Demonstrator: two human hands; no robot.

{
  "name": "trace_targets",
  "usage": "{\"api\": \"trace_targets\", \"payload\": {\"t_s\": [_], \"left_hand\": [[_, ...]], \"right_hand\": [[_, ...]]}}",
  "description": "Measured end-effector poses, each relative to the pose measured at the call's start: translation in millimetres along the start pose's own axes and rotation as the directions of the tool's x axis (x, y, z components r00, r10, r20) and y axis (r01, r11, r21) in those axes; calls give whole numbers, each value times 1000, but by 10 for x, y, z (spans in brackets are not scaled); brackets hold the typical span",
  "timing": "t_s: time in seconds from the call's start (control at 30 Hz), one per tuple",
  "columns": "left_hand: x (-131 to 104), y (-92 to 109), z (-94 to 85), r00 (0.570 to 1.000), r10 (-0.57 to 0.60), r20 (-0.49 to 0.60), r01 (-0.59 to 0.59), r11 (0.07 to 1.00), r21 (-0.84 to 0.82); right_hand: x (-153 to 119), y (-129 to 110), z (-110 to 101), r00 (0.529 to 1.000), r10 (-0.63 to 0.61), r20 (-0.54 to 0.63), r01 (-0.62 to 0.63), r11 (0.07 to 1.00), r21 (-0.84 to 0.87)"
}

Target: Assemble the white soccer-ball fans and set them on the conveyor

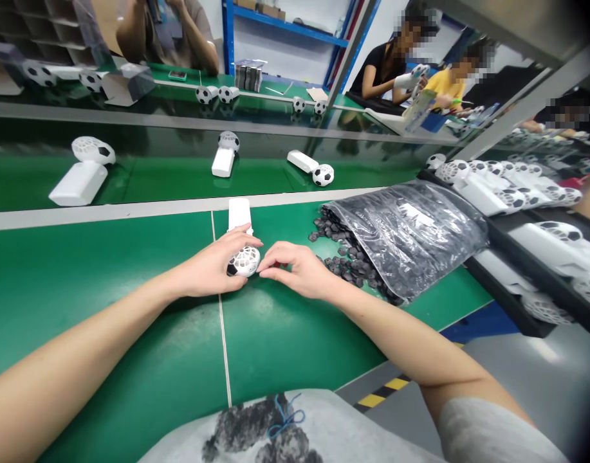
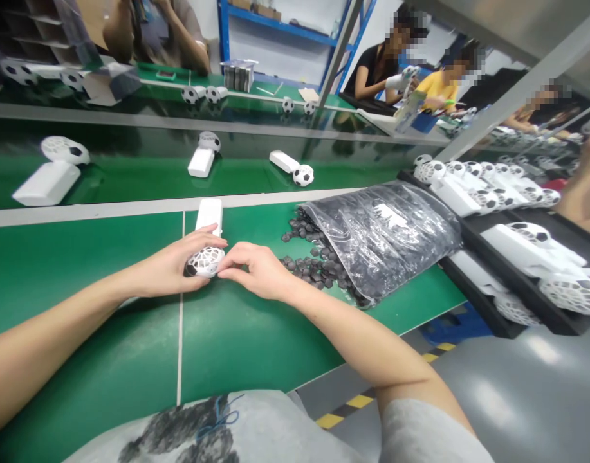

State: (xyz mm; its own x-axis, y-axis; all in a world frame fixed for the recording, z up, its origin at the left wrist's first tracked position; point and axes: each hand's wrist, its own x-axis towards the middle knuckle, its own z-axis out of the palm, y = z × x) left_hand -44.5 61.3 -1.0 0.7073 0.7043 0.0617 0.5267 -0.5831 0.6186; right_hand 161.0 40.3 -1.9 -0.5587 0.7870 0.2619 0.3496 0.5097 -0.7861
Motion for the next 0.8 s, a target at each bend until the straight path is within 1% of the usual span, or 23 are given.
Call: {"api": "trace_targets", "payload": {"t_s": [0.1, 0.23, 0.3, 0.4, 0.53, 0.6, 0.63, 0.67, 0.7, 0.73, 0.77, 0.8], "left_hand": [[6, 35, 2, 1000, -17, -12, 17, 999, -36], [10, 84, 26, 997, -37, -66, 34, 998, -53], [17, 98, 48, 996, -47, -81, 42, 998, -52], [34, 99, 83, 993, -54, -101, 48, 997, -60], [43, 51, 94, 990, -56, -130, 47, 997, -66], [38, 13, 77, 994, -34, -106, 26, 997, -75], [35, -4, 70, 997, -15, -80, 8, 996, -84], [33, -18, 68, 998, 3, -56, -8, 995, -95], [32, -27, 74, 999, 14, -46, -19, 994, -105], [33, -30, 89, 998, 11, -57, -17, 994, -112], [36, -29, 114, 996, -7, -94, -4, 993, -117], [40, -24, 146, 988, -39, -150, 22, 993, -117]], "right_hand": [[57, 68, 79, 997, 53, -57, -47, 993, 105], [103, 134, 107, 995, 67, -70, -53, 979, 196], [126, 147, 101, 995, 90, -50, -75, 968, 241], [161, 167, 107, 990, 142, 16, -140, 944, 297], [171, 202, 107, 976, 214, 38, -216, 940, 266], [148, 238, 24, 968, 248, 32, -249, 950, 188], [127, 263, -50, 966, 257, -10, -255, 961, 103], [101, 295, -143, 964, 257, -76, -259, 966, -20], [69, 331, -249, 957, 247, -154, -272, 947, -170], [33, 370, -359, 944, 235, -231, -302, 897, -322], [-6, 411, -464, 931, 231, -284, -342, 823, -453], [-44, 450, -555, 923, 242, -299, -374, 744, -553]]}}
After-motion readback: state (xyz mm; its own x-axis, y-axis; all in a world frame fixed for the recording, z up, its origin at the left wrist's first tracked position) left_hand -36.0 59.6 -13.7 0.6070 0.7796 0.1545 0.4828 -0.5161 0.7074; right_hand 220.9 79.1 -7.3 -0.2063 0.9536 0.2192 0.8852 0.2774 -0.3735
